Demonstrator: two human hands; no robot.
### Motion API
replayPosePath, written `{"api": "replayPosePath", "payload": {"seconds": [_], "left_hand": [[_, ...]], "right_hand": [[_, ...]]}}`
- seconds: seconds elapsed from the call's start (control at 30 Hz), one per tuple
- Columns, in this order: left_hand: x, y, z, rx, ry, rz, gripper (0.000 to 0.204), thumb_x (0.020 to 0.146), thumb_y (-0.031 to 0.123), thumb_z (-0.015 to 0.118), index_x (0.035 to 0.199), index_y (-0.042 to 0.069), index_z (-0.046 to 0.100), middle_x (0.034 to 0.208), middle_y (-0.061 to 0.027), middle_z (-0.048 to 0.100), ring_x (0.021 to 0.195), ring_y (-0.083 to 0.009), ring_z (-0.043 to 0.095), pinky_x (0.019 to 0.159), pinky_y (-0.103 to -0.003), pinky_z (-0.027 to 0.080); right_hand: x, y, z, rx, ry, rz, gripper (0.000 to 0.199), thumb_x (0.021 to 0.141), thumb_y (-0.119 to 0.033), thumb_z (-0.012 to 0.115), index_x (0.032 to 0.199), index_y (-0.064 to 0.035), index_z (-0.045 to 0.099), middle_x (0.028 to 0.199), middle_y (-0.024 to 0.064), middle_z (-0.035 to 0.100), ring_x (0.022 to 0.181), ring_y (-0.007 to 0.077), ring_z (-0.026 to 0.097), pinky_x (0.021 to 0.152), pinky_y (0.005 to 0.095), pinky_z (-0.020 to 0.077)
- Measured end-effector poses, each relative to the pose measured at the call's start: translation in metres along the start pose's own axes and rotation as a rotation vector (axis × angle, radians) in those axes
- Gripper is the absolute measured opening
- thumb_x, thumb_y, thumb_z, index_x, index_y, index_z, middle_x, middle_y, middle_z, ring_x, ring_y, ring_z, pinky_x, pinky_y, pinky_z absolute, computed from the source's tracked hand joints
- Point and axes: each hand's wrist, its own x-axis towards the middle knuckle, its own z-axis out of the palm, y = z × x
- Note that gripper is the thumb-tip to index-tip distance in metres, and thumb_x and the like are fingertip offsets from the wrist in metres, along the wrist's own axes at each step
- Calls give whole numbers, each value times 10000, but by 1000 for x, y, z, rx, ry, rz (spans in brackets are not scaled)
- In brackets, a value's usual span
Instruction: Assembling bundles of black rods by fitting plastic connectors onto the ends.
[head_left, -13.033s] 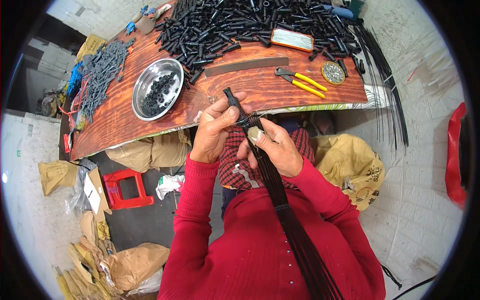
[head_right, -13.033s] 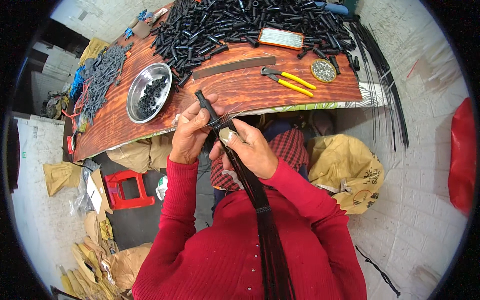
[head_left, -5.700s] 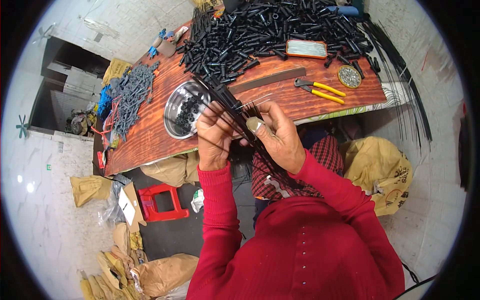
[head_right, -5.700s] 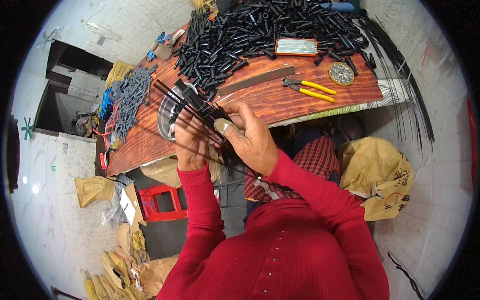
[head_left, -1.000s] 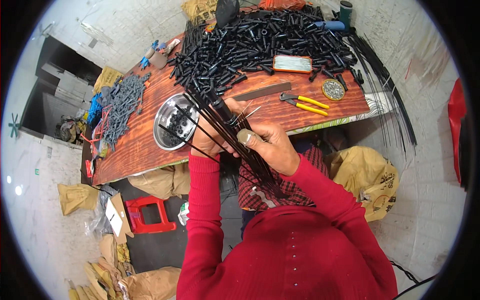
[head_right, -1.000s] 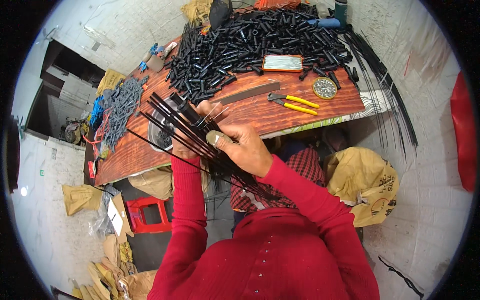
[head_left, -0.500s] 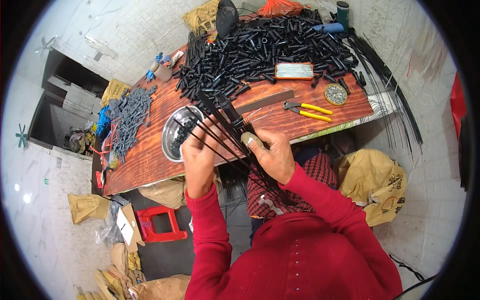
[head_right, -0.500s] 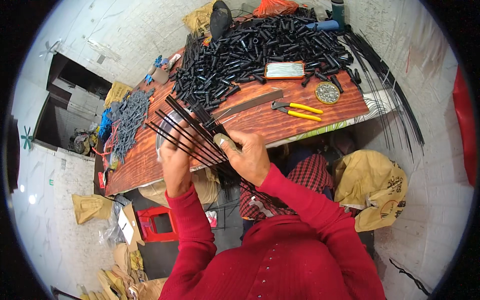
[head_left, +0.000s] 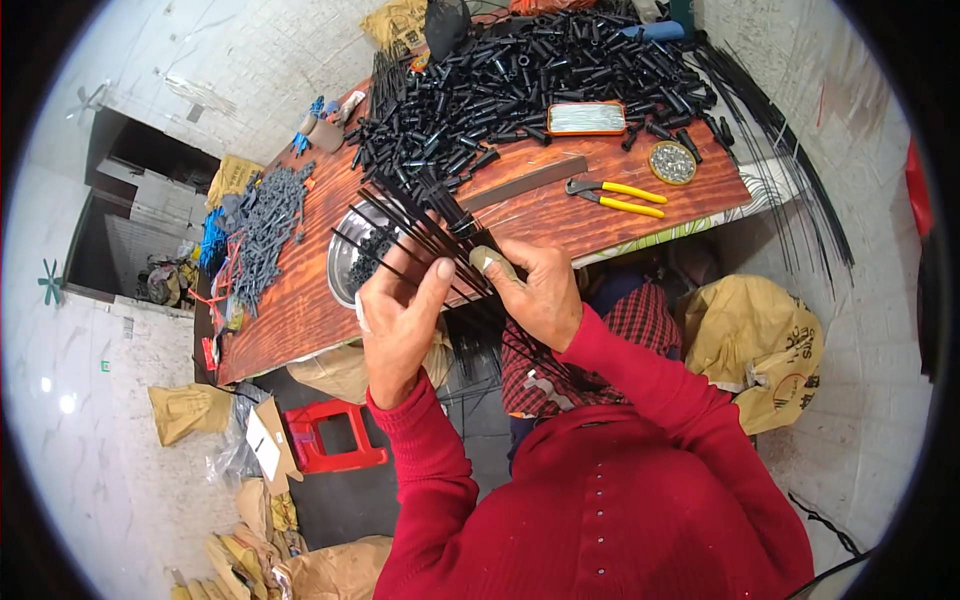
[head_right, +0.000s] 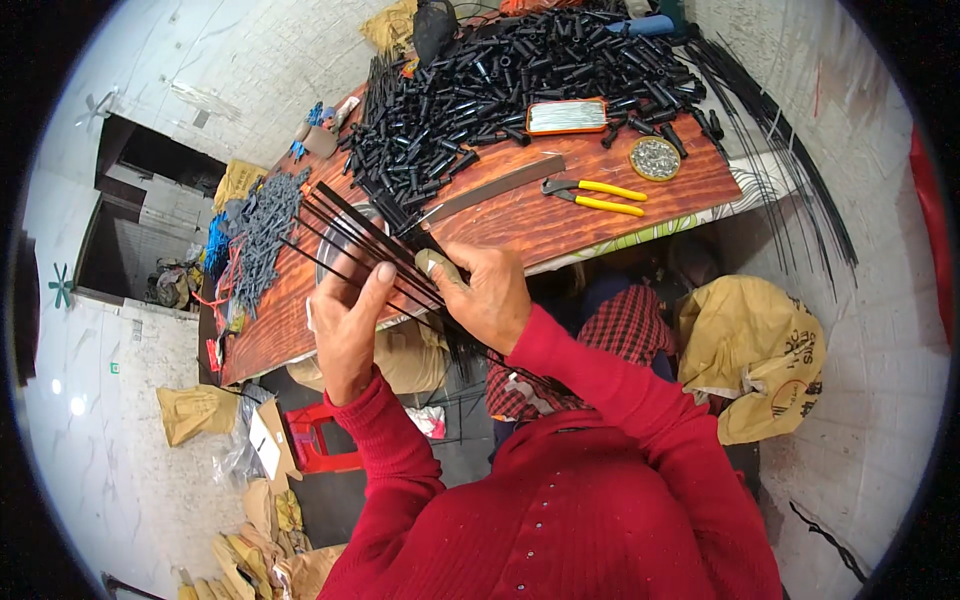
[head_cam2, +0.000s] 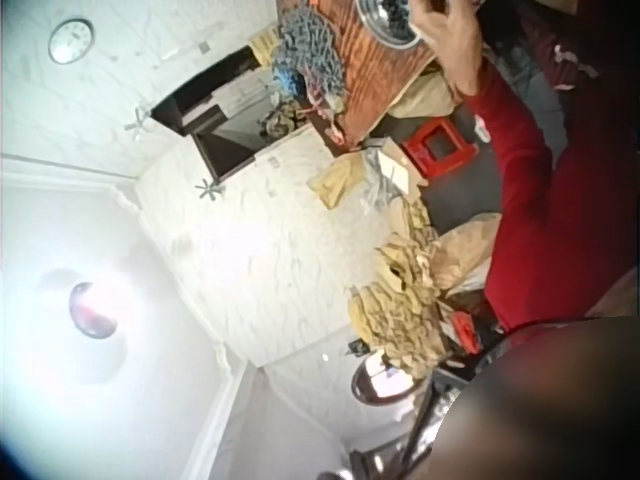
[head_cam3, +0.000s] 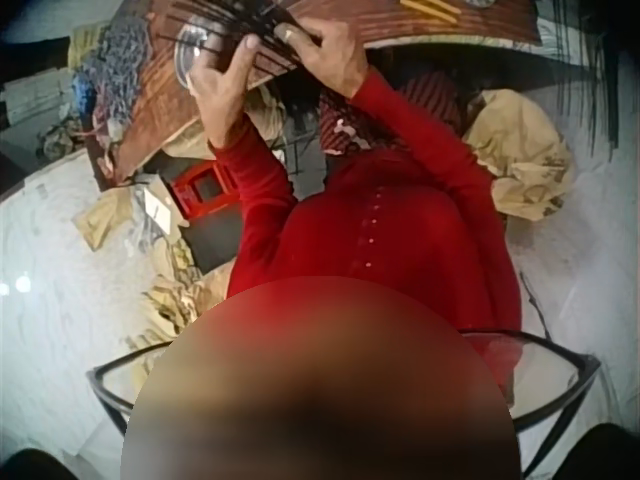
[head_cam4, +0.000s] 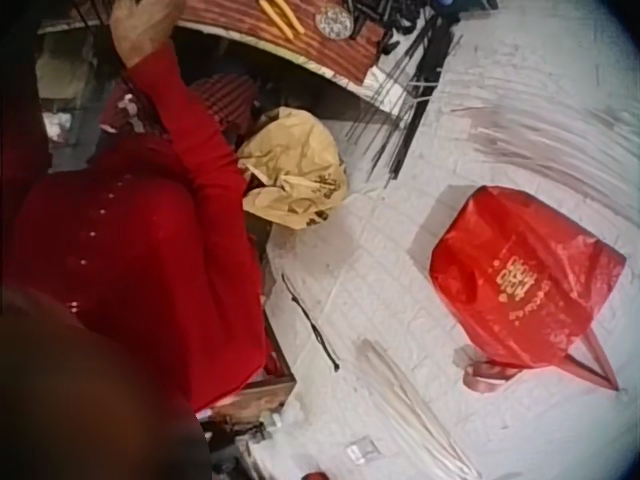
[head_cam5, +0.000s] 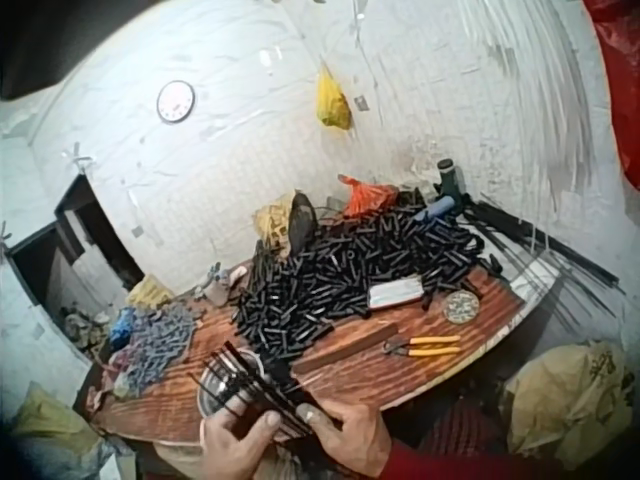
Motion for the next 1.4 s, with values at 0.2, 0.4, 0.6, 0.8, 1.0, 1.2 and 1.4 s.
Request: {"api": "replayPosePath", "payload": {"seconds": [0.2,0.4,0.6,0.8,1.0,1.2,1.4], "left_hand": [[7,7,0,97,-33,6,438,919,41,667,1332,-64,569,1059,-75,705,921,-113,649,806,-261,536],[20,11,2,173,-32,22,326,905,93,718,1174,-81,660,945,-64,708,852,-109,636,746,-250,518],[19,3,4,97,48,-8,310,907,63,708,1177,-78,653,980,-62,704,860,-105,630,772,-268,516],[20,2,11,52,33,-20,272,899,42,708,1143,-69,659,945,-47,698,804,-101,621,716,-253,516],[23,2,8,172,28,59,185,909,80,709,1041,-46,681,842,-28,681,728,-87,591,642,-250,495],[21,-4,11,109,48,52,133,902,58,713,1000,-31,697,843,-19,685,718,-79,593,638,-247,491],[19,-13,9,1,74,110,144,880,30,731,1010,-28,705,856,-21,691,704,-79,594,637,-231,485]], "right_hand": [[-1,0,3,-27,39,-54,150,928,-70,656,1028,26,713,729,151,666,661,88,579,603,298,478],[0,1,5,-54,52,-89,135,919,-70,665,1005,25,707,683,160,624,610,101,555,571,303,461],[5,4,-1,-46,-11,-1,158,940,-96,646,1014,31,704,686,143,619,657,67,548,585,296,462],[11,4,-9,-18,-88,90,151,904,-118,665,930,29,693,683,179,600,626,189,573,580,346,455],[12,3,-5,-34,-109,85,154,900,-119,671,903,33,698,703,179,630,643,194,594,596,355,463],[14,11,-7,159,-183,166,173,942,-101,663,1016,53,687,871,64,709,808,76,615,702,293,503],[19,13,-18,385,-265,236,157,941,-131,696,1014,5,673,922,-2,667,825,61,597,740,252,492]]}}
